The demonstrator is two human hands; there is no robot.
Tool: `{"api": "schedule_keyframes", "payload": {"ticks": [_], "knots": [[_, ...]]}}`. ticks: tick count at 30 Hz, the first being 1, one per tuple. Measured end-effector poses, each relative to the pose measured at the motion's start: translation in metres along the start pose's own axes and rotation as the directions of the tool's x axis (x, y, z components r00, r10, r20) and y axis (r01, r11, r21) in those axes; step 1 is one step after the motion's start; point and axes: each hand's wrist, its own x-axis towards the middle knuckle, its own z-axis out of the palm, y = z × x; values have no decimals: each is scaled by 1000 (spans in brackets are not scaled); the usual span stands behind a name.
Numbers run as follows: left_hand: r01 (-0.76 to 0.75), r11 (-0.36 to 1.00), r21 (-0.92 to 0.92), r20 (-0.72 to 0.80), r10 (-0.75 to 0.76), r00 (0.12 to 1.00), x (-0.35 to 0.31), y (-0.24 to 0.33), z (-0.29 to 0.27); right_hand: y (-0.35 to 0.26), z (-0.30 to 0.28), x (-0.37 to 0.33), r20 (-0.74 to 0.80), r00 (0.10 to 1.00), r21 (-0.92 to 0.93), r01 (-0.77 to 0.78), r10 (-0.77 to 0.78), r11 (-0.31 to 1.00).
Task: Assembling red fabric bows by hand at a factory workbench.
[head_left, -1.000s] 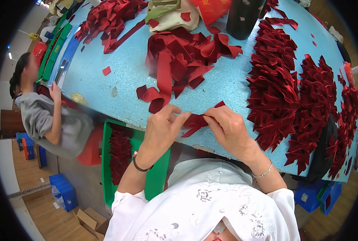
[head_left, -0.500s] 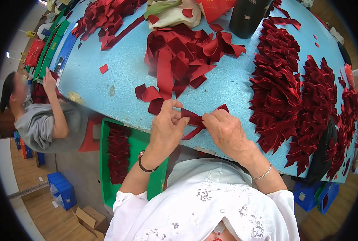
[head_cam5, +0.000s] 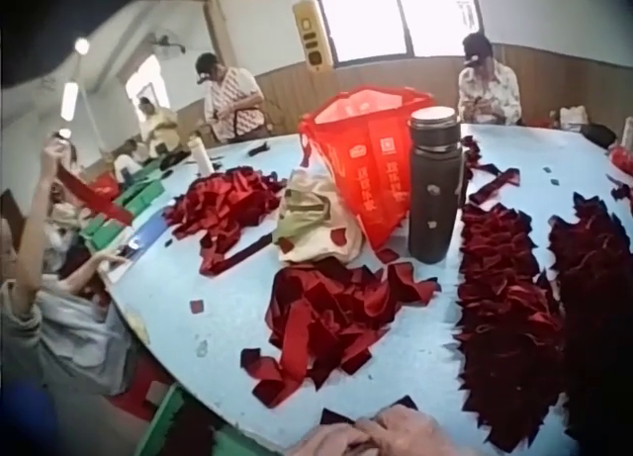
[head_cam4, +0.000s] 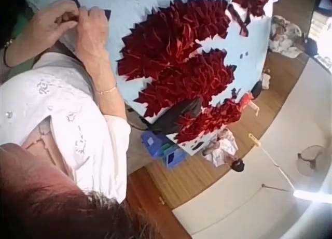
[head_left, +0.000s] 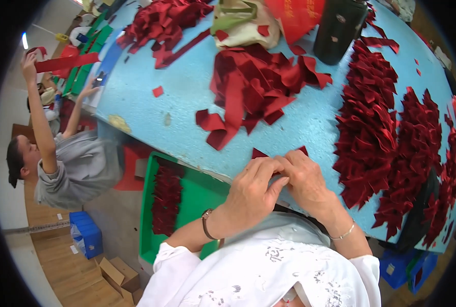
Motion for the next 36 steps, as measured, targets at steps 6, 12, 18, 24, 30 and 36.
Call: {"api": "schedule_keyframes", "payload": {"ticks": [6,12,18,24,30,36], "knots": [[391,918,68,111,-397,911,-22,-21,-36,4,-1,-1,64,995,-38,-68,70,997],[411,910,59,153,-415,897,-27,-28,-24,9,5,2,14,999,-14,-32,32,999],[643,588,-491,233,-622,747,-25,-24,-4,11,8,-1,8,1000,1,-28,28,1000],[665,462,-587,250,-678,692,-28,-25,6,9,5,-1,-6,999,-5,-42,42,999],[649,648,-399,154,-650,744,-33,-29,9,5,6,1,-15,999,-23,-41,40,999],[650,683,-333,144,-645,751,-34,-32,0,1,9,4,2,1000,-86,-27,27,996]]}}
